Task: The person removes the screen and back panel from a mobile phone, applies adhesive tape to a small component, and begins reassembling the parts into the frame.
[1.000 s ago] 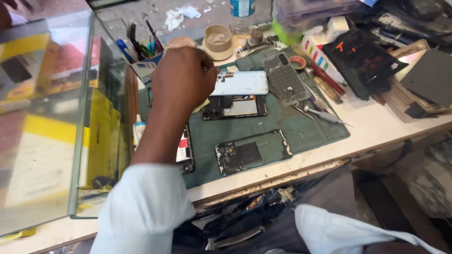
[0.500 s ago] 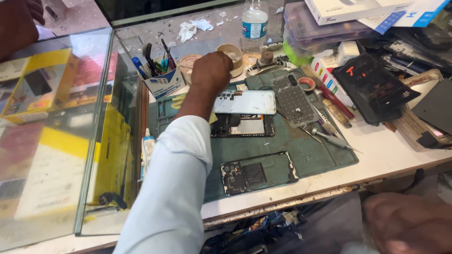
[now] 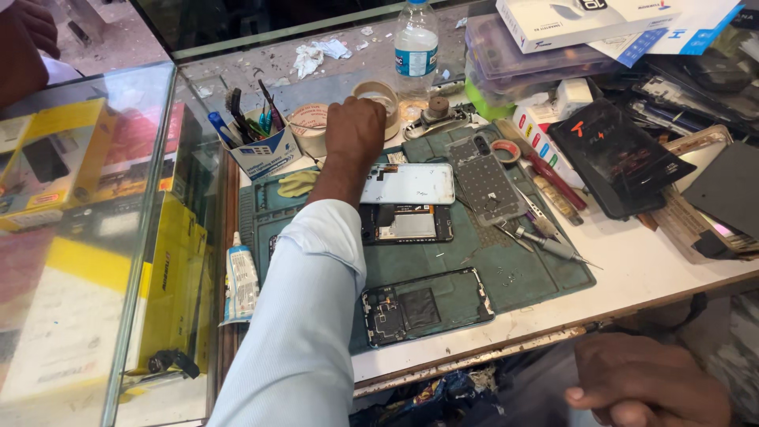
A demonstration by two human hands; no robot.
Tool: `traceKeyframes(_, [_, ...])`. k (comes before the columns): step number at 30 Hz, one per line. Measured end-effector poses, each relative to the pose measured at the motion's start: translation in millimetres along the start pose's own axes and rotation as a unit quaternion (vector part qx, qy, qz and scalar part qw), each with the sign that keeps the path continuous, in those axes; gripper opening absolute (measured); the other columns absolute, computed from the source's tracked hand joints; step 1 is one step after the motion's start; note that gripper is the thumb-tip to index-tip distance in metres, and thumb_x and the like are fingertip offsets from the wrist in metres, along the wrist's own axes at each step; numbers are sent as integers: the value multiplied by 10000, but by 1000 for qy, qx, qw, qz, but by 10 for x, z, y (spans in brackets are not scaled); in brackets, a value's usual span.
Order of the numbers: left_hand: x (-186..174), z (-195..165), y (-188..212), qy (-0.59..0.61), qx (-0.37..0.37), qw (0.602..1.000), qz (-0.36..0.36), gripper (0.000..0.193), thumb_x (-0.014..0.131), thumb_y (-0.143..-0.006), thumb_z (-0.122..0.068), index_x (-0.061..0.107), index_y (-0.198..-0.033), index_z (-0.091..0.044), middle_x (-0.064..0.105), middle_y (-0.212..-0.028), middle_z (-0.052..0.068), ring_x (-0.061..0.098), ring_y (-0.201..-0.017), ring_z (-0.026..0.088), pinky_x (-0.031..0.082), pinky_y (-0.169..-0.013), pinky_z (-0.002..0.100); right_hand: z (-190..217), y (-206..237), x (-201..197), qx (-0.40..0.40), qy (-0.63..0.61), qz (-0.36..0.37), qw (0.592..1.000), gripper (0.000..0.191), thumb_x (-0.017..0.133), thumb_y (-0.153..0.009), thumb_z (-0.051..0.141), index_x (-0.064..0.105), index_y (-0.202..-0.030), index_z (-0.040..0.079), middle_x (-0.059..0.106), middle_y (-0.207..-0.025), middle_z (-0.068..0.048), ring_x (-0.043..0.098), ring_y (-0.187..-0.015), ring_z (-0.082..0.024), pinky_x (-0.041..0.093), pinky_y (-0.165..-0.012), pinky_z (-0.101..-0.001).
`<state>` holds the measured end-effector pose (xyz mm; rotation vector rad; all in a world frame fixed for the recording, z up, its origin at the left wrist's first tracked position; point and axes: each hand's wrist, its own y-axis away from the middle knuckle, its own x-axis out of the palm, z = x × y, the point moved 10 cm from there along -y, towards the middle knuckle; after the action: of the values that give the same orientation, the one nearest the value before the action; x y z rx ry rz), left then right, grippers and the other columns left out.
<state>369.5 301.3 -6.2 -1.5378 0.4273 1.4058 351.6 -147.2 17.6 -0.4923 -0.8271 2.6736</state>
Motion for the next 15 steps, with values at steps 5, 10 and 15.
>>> traceKeyframes(5, [-521, 37, 33, 113, -7, 992, -60, 228, 831, -791, -263, 781, -962, -121, 753, -926, 144, 722, -858, 324, 547, -740, 468, -121, -163, -12, 77, 152, -55, 984, 257, 701, -960, 269, 786, -989, 27, 730, -791, -72, 684, -678, -156, 526, -594, -282])
traceKeyframes(10, [-1395, -51, 80, 250, -11, 961, -113, 316, 926, -678, -324, 813, -889, -118, 752, -807, 139, 728, -735, 337, 537, -658, 453, -425, -618, -252, 222, 189, -141, 946, 184, 722, -941, 129, 785, -1077, 23, 764, -859, -82, 653, -755, -131, 510, -655, -272])
traceKeyframes(15, [-1864, -565, 167, 423, 135, 896, -1, 304, 915, -715, -320, 776, -814, -69, 675, -646, 99, 649, -558, 227, 484, -573, 393, -453, -1340, -80, 122, 161, -134, 970, 792, 808, -835, 91, 409, -1519, 56, 535, -1454, -145, 657, -1167, -195, 588, -782, -313])
